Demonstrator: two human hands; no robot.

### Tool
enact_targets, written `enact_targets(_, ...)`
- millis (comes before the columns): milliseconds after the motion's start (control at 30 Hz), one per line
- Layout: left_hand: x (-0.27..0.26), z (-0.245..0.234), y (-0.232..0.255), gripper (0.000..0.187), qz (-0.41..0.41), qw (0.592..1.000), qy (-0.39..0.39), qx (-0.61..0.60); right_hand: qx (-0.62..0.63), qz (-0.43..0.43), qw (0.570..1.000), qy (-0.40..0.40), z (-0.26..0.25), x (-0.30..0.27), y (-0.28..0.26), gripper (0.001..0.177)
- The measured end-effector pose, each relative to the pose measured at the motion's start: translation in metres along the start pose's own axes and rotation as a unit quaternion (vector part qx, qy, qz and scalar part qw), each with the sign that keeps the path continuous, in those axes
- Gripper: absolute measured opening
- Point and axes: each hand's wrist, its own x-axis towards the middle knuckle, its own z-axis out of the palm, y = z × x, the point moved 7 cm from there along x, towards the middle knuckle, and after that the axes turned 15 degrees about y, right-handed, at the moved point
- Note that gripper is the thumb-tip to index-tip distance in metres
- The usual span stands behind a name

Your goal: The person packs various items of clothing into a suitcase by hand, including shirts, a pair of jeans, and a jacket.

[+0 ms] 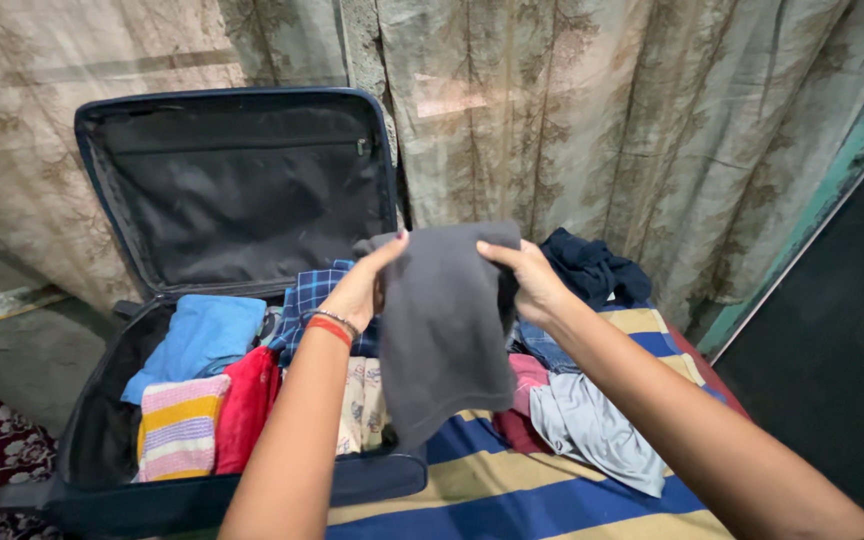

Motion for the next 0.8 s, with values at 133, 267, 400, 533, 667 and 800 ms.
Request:
enact_targets(133,-0.027,0.010,0.001,0.059,0.069,0.991,-0.098,0.059,0.057,-0.041,0.997,0.005,-0.002,0.010,-0.006,0.026)
enact_targets(267,-0.013,0.011,0.001,0.060,0.158,0.984,-0.006,0.081,0.051,-0.041,0.998,0.017,-0.006,0.009,-0.017,0.026)
enact_targets(400,-0.016,0.006,0.027,0.055,0.462,0.814,0.205,0.286,-0.033,-0.031,0.998,0.033,-0.016,0.002,-0.036,0.028)
enact_targets(533,-0.033,0.024,0.035,0.058,0.539,0.725,0.252,0.347,-0.076,-0.033,0.996,0.029,-0.025,0.001,-0.054,0.032)
enact_targets(667,-0.030,0.044,0.036,0.054,0.437,0.880,0.122,0.141,-0.055,-0.061,0.996,-0.021,-0.026,-0.010,-0.070,0.043)
enact_targets(800,-0.037,0.058,0.036,0.037,0.430,0.897,0.097,0.041,-0.126,-0.113,0.984,-0.060,-0.025,-0.027,-0.076,0.070)
